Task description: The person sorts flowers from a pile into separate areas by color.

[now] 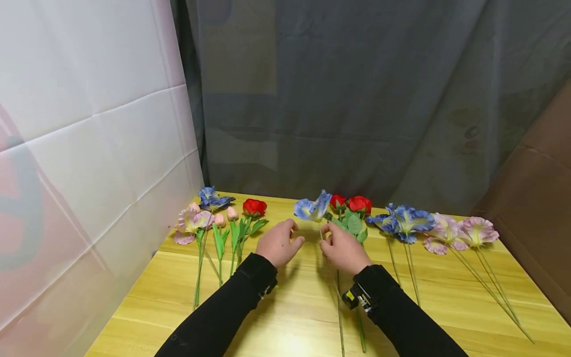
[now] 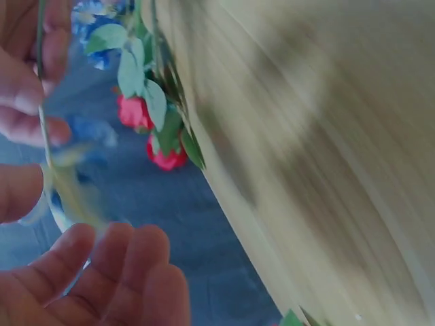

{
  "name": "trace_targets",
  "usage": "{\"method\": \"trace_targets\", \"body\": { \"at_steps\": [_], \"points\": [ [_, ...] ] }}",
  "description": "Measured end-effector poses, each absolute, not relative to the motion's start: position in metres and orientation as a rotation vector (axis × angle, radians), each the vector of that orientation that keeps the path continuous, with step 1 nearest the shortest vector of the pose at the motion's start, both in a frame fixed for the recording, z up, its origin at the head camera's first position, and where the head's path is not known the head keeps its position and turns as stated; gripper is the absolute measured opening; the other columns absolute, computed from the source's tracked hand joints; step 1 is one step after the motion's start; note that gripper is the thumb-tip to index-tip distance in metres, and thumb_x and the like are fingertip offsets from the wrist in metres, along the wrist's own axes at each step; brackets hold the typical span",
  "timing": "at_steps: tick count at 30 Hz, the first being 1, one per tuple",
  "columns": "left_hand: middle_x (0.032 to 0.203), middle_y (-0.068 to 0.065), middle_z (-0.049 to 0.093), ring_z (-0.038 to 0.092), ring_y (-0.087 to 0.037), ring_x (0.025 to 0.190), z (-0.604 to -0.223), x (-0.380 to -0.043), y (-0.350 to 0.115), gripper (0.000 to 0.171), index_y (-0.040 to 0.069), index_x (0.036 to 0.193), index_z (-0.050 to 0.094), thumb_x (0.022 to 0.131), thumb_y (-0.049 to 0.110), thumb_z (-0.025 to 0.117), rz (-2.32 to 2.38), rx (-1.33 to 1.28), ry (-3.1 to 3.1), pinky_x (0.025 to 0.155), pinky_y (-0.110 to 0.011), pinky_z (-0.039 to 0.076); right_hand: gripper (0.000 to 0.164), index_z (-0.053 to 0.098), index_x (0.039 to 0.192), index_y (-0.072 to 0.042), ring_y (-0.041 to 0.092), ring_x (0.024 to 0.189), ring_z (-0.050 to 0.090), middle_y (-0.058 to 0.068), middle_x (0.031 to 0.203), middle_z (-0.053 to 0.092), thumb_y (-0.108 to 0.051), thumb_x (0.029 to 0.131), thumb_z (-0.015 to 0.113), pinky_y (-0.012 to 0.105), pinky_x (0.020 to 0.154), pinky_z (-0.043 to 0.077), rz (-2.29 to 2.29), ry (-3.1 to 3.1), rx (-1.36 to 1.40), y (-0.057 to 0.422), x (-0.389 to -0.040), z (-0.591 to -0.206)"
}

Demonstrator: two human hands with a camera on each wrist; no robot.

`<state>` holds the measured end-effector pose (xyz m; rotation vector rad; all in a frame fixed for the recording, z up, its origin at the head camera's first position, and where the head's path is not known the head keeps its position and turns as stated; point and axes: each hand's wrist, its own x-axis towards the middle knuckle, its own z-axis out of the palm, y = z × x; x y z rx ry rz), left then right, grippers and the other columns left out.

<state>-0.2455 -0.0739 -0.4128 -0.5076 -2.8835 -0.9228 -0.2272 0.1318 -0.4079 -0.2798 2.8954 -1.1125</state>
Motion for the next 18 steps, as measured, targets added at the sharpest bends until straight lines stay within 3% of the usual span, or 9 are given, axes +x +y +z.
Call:
{"method": "trace_targets", "body": {
  "at_steps": [4, 10, 18],
  "points": [
    [0.102, -0.004, 0.065, 0.062, -0.019, 0.082, -0.416, -0.245, -0.079, 0.037, 0.011, 0.121, 0.064, 0.097, 0.038, 0.067, -0.830, -0.497, -2.893, 0.068, -0.036, 0.049, 0.034, 0.052, 0.134, -0.005, 0.019, 0.053, 0.044, 0.004, 0.072, 0.056, -0.018, 0.103, 0.054, 0.035, 0.054, 0.034, -1.033, 2.958, -0.250, 0.161, -0.225, -0.402],
    [0.098, -0.001, 0.063, 0.060, -0.019, 0.080, -0.418, -0.247, -0.086, 0.035, 0.011, 0.119, 0.064, 0.096, 0.038, 0.068, -0.798, -0.492, -2.892, 0.068, -0.036, 0.049, 0.036, 0.046, 0.138, -0.002, 0.021, 0.056, 0.039, 0.008, 0.077, 0.055, -0.016, 0.105, 0.044, 0.039, 0.055, 0.031, -0.918, 3.062, -0.162, 0.212, -0.224, -0.394],
    [0.099, -0.002, 0.063, 0.061, -0.019, 0.082, -0.418, -0.247, -0.088, 0.033, 0.012, 0.120, 0.065, 0.097, 0.036, 0.067, -0.814, -0.474, -2.905, 0.069, -0.038, 0.050, 0.040, 0.044, 0.135, 0.005, 0.023, 0.062, 0.051, 0.013, 0.088, 0.061, -0.018, 0.104, 0.045, 0.041, 0.059, 0.038, -0.775, 3.103, -0.014, 0.272, -0.220, -0.391]
  ]
}}
